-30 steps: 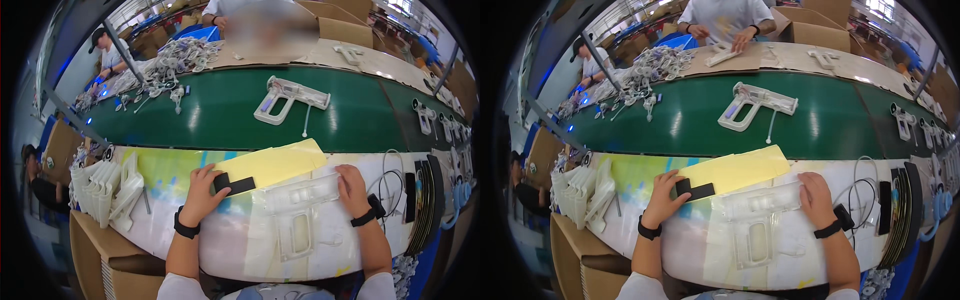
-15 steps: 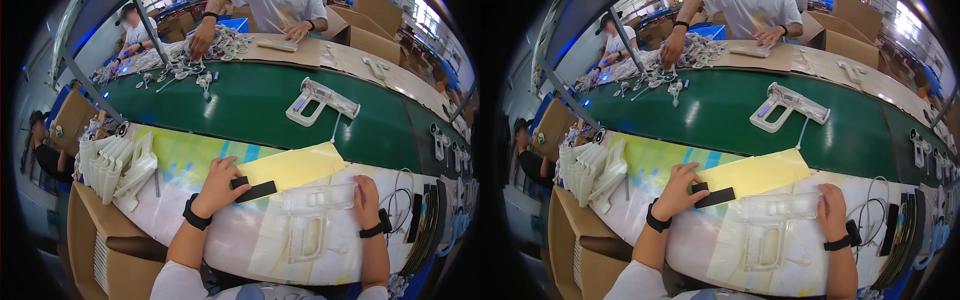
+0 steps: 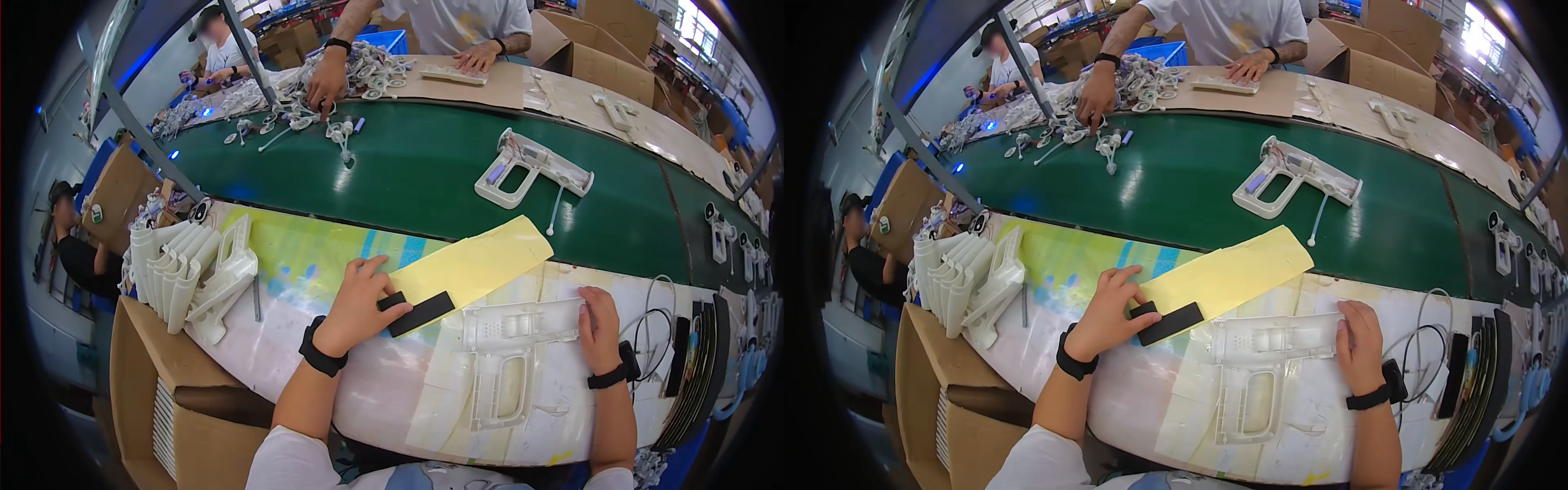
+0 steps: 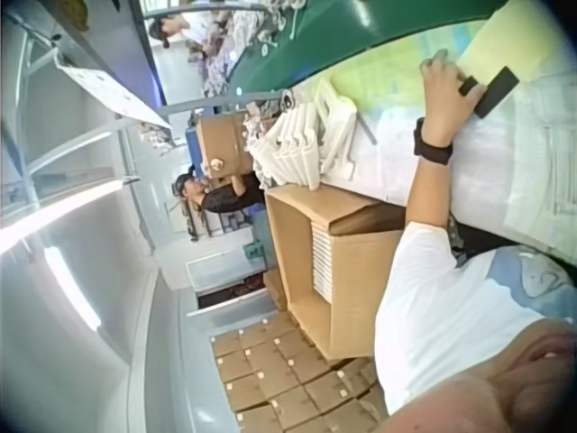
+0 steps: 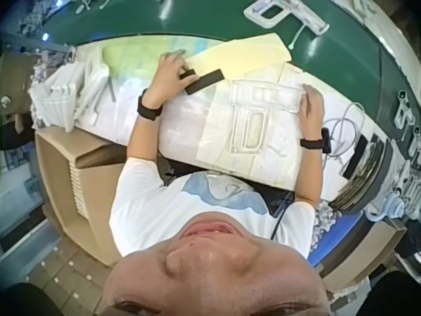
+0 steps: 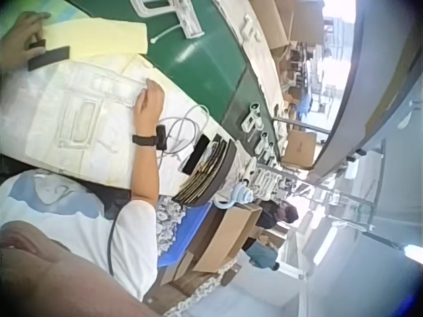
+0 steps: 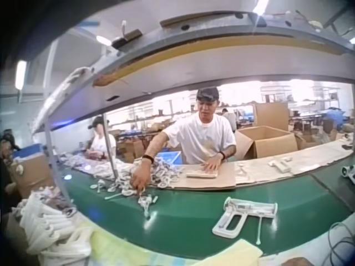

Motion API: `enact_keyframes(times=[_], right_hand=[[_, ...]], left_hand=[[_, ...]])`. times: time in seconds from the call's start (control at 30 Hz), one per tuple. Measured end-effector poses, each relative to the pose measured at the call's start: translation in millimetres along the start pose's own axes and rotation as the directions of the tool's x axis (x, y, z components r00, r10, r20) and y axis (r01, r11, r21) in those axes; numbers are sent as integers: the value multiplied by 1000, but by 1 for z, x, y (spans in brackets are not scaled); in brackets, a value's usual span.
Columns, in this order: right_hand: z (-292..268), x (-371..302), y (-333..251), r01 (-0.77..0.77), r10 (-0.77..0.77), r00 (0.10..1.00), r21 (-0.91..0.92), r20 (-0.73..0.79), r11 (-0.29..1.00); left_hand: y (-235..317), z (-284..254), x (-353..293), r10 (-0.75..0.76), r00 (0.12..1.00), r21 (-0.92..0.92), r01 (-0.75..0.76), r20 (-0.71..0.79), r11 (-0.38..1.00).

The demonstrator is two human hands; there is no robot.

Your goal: Assembling electronic components, including a motor and wiring, into a plastic toy housing.

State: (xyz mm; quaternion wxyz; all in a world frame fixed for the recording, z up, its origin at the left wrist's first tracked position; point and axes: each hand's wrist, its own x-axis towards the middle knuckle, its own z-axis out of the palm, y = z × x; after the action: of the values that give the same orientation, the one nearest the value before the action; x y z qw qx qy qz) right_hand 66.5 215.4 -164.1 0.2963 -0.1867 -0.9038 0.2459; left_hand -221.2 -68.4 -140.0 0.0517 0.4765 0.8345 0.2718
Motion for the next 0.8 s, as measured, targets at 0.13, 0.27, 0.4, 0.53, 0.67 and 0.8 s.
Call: enact_keyframes(times=[0.13, 0.27, 0.4, 0.53, 0.67, 0.8], right_hand=[[-1, 0, 1, -8, 8, 1000, -2, 4, 1000], [-1, 0, -1, -20, 20, 1000, 6, 4, 1000], [-2, 1, -2, -11, 11, 1000, -8, 1, 1000], [-1, 1, -3, -9, 9, 1000, -3, 6, 1000], [3, 2, -1, -19, 20, 1000, -36, 19, 999], [-1, 3, -5, -21, 20, 1000, -60, -24, 998]], left_hand=[[1, 0, 1, 0, 1000, -20, 0, -2, 1000], [3, -1, 1, -4, 1000, -15, 4, 10, 1000], [6, -4, 1, 7, 1000, 5, -7, 15, 1000], [7, -11, -2, -14, 1000, 14, 14, 22, 1000], [12, -54, 8, 39, 994, -94, -49, -106, 994], [-14, -132, 75, -51, 979, -132, 25, -196, 991]])
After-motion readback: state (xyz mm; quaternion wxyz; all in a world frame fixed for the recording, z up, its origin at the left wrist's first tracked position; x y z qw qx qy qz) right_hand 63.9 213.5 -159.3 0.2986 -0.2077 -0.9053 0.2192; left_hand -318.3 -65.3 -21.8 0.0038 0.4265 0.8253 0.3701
